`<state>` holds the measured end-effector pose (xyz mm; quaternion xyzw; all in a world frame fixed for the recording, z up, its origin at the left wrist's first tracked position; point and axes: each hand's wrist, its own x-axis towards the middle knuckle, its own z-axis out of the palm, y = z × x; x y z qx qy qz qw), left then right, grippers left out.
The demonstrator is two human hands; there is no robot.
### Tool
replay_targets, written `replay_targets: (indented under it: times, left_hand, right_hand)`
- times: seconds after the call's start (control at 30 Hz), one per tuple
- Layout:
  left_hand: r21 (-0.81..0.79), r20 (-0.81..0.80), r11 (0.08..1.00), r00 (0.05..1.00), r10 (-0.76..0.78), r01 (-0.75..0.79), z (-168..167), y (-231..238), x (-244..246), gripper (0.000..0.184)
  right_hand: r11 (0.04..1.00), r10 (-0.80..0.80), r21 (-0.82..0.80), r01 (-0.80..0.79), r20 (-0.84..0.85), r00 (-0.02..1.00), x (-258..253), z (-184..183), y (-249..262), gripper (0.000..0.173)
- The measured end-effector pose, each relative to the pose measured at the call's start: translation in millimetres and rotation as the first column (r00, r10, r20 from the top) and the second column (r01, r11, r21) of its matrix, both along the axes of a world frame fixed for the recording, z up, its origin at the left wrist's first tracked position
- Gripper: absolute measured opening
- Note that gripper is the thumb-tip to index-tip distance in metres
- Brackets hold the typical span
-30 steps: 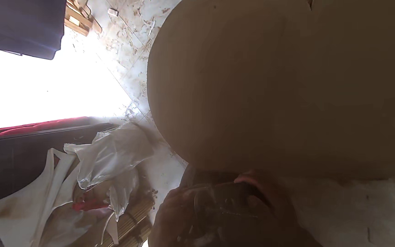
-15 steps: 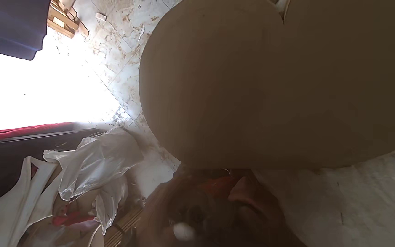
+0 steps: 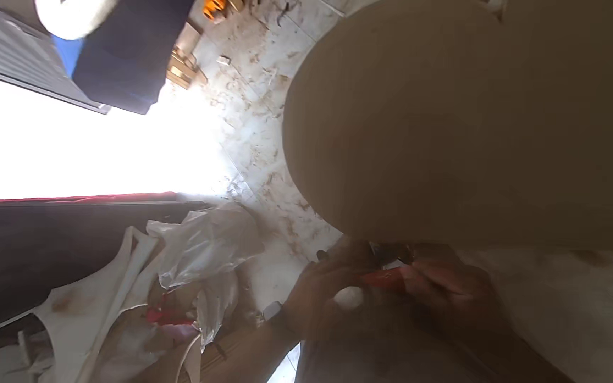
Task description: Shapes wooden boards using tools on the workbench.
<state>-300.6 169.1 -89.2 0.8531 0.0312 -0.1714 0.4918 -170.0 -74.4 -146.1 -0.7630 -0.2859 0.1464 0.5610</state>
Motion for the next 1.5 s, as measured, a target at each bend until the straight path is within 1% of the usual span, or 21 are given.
replay_targets:
  times: [0.07,0.13,0.2,0.27,0.33,0.4,0.47,0.57,0.6,0.67,0.73,0.83,0.9,1.07,1.17,1.23,1.3,1.37,1.43,1.5]
  left_hand:
    - [0.031,-0.057,0.999,0.998,0.014,-0.012,17.4,-3.5,3.2,0.07]
    - [0.076,-0.085,0.995,0.994,0.071,-0.065,37.1,-14.7,10.1,0.064]
    - [0.106,-0.09,0.99,0.991,0.1,-0.09,55.3,-31.9,22.5,0.061]
    - [0.088,-0.085,0.99,0.989,0.117,-0.11,59.8,-51.7,35.0,0.066]
    - [0.019,-0.073,0.992,0.989,0.128,-0.127,52.5,-67.9,43.5,0.072]
    - [-0.068,-0.069,0.994,0.994,0.087,-0.091,46.3,-75.3,40.7,0.077]
    - [-0.125,-0.073,0.992,0.997,-0.009,0.0,41.8,-78.2,33.9,0.082]
    - [-0.069,-0.115,0.986,0.981,-0.157,0.15,47.1,-80.9,18.9,0.102]
    - [-0.064,-0.134,0.982,0.973,-0.186,0.179,51.3,-79.2,17.8,0.103]
    - [-0.083,-0.165,0.98,0.967,-0.195,0.183,54.0,-76.8,19.9,0.098]
    - [-0.153,-0.178,0.978,0.969,-0.171,0.144,52.3,-75.7,19.6,0.092]
    - [-0.228,-0.173,0.972,0.98,-0.1,0.059,50.8,-79.6,19.5,0.092]
    - [-0.266,-0.174,0.964,0.983,-0.055,0.007,50.9,-83.9,21.1,0.088]
    - [-0.361,-0.256,0.929,0.967,-0.017,-0.079,54.2,-78.2,26.1,0.076]
    - [-0.367,-0.265,0.926,0.964,-0.02,-0.082,55.4,-71.7,30.4,0.071]
    - [-0.315,-0.262,0.946,0.965,-0.004,-0.082,55.6,-66.5,33.7,0.062]
    - [-0.307,-0.283,0.944,0.959,0.027,-0.117,54.2,-62.2,35.2,0.061]
    - [-0.352,-0.343,0.91,0.935,0.093,-0.22,56.2,-63.7,36.7,0.062]
    - [-0.399,-0.399,0.845,0.897,0.189,-0.355,57.5,-65.5,37.7,0.053]
    - [-0.385,-0.456,0.791,0.843,0.285,-0.475,59.0,-63.7,32.3,0.052]
  right_hand:
    - [1.0,0.007,-0.008,-0.007,-0.048,0.999,10.1,9.6,1.7,0.036]
    - [0.998,0.04,-0.037,-0.046,-0.14,0.989,29.6,24.7,3.1,0.037]
    - [0.989,0.105,-0.075,-0.126,-0.235,0.966,57.1,34.3,4.7,0.04]
    - [0.972,0.206,-0.046,-0.23,-0.307,0.929,83.5,33.4,1.9,0.043]
    - [0.963,0.258,0.034,-0.266,-0.384,0.886,97.6,28.4,-7.3,0.046]
    - [0.965,0.262,0.093,-0.246,-0.432,0.863,95.0,25.0,-16.2,0.047]
    - [0.967,0.254,0.098,-0.235,-0.462,0.85,86.9,24.7,-24.2,0.049]
    - [0.974,0.216,0.035,-0.226,-0.468,0.857,71.0,30.1,-35.3,0.048]
    - [0.975,0.214,0.045,-0.219,-0.467,0.858,69.0,28.9,-36.4,0.047]
    - [0.975,0.222,0.095,-0.201,-0.458,0.861,69.5,25.1,-36.0,0.047]
    - [0.969,0.248,0.108,-0.224,-0.463,0.851,72.2,22.8,-35.3,0.047]
    - [0.95,0.311,0.163,-0.265,-0.452,0.836,77.5,19.0,-35.7,0.046]
    - [0.939,0.343,0.176,-0.295,-0.468,0.814,82.4,16.7,-37.0,0.047]
    - [0.916,0.402,0.208,-0.344,-0.459,0.792,91.5,14.7,-29.0,0.046]
    - [0.903,0.429,0.21,-0.374,-0.464,0.775,97.1,14.7,-21.8,0.048]
    - [0.898,0.441,0.229,-0.376,-0.472,0.764,101.2,11.9,-14.1,0.048]
    - [0.894,0.448,0.225,-0.388,-0.479,0.755,105.5,11.1,-6.1,0.048]
    - [0.898,0.437,0.177,-0.404,-0.474,0.764,110.1,13.1,-0.4,0.049]
    - [0.905,0.415,0.114,-0.41,-0.451,0.79,114.9,15.9,6.1,0.049]
    - [0.917,0.379,0.061,-0.394,-0.444,0.812,110.6,17.1,16.1,0.049]
